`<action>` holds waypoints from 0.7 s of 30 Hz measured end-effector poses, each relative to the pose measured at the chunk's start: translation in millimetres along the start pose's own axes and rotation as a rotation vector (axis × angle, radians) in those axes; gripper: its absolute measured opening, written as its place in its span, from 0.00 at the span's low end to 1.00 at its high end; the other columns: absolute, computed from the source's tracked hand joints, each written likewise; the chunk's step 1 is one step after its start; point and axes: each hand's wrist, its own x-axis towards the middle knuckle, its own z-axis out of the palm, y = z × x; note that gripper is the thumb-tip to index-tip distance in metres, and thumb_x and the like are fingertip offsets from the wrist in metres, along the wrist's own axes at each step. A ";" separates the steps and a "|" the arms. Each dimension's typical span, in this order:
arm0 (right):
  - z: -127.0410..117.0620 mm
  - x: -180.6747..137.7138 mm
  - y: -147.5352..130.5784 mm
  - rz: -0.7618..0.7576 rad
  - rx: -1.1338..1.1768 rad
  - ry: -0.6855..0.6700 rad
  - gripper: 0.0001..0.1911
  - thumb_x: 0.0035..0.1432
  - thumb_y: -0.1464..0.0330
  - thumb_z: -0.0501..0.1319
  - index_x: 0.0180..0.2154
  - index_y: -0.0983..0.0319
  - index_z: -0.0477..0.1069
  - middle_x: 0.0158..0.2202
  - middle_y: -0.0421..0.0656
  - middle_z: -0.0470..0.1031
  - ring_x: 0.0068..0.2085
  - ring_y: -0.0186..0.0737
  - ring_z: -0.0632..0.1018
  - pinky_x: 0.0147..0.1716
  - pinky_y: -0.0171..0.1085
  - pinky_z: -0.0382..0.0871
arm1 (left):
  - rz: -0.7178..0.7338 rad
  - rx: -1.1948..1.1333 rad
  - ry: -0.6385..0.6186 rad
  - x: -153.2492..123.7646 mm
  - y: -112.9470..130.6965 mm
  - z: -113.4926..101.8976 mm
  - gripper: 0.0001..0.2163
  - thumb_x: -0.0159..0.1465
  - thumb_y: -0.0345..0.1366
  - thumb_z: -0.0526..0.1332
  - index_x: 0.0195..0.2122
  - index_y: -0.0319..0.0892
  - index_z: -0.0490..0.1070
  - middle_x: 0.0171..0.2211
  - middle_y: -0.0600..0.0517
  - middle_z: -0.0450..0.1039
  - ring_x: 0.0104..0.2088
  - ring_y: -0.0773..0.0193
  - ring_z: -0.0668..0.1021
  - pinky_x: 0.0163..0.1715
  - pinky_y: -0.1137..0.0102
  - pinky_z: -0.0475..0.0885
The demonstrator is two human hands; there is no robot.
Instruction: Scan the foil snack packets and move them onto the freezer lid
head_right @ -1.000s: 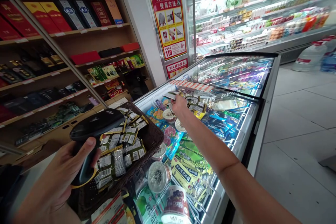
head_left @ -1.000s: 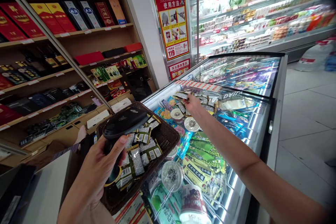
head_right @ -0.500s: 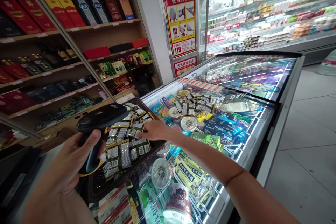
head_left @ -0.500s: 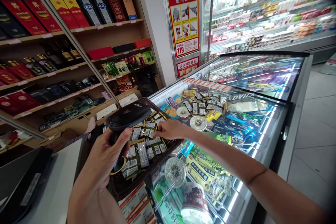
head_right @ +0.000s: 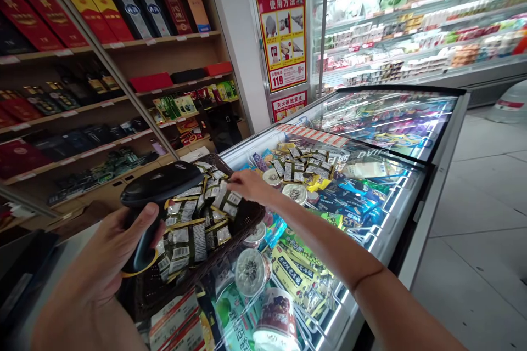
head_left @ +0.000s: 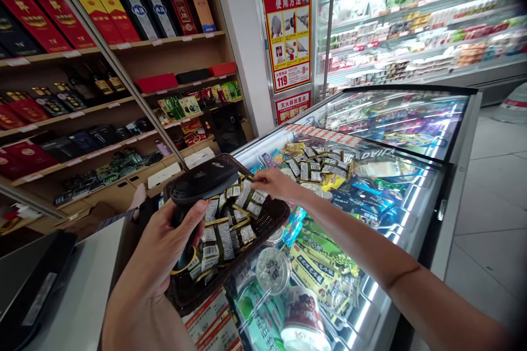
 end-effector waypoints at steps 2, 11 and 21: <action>-17.6 2.0 0.0 0.004 -0.055 0.128 0.17 0.61 0.65 0.57 0.20 0.62 0.62 0.18 0.36 0.58 0.24 0.31 0.64 0.26 0.32 0.53 | -0.008 0.021 -0.023 0.3 -0.6 0.1 0.25 0.52 0.64 0.63 0.25 0.45 0.64 0.16 0.58 0.65 0.17 0.71 0.63 0.15 0.75 0.54; -39.4 5.5 8.2 0.092 0.089 0.364 0.18 0.56 0.58 0.54 0.20 0.60 0.58 0.17 0.35 0.52 0.21 0.30 0.59 0.22 0.30 0.56 | 0.008 0.103 -0.119 2.6 1.6 9.7 0.24 0.51 0.64 0.62 0.28 0.45 0.67 0.16 0.60 0.64 0.18 0.70 0.63 0.18 0.74 0.57; -41.0 6.1 6.4 0.135 0.219 0.380 0.18 0.54 0.61 0.57 0.18 0.60 0.56 0.17 0.34 0.48 0.21 0.29 0.60 0.21 0.30 0.64 | 0.005 0.103 -0.086 3.9 7.3 13.2 0.24 0.46 0.62 0.65 0.26 0.45 0.69 0.16 0.59 0.64 0.18 0.69 0.63 0.18 0.73 0.58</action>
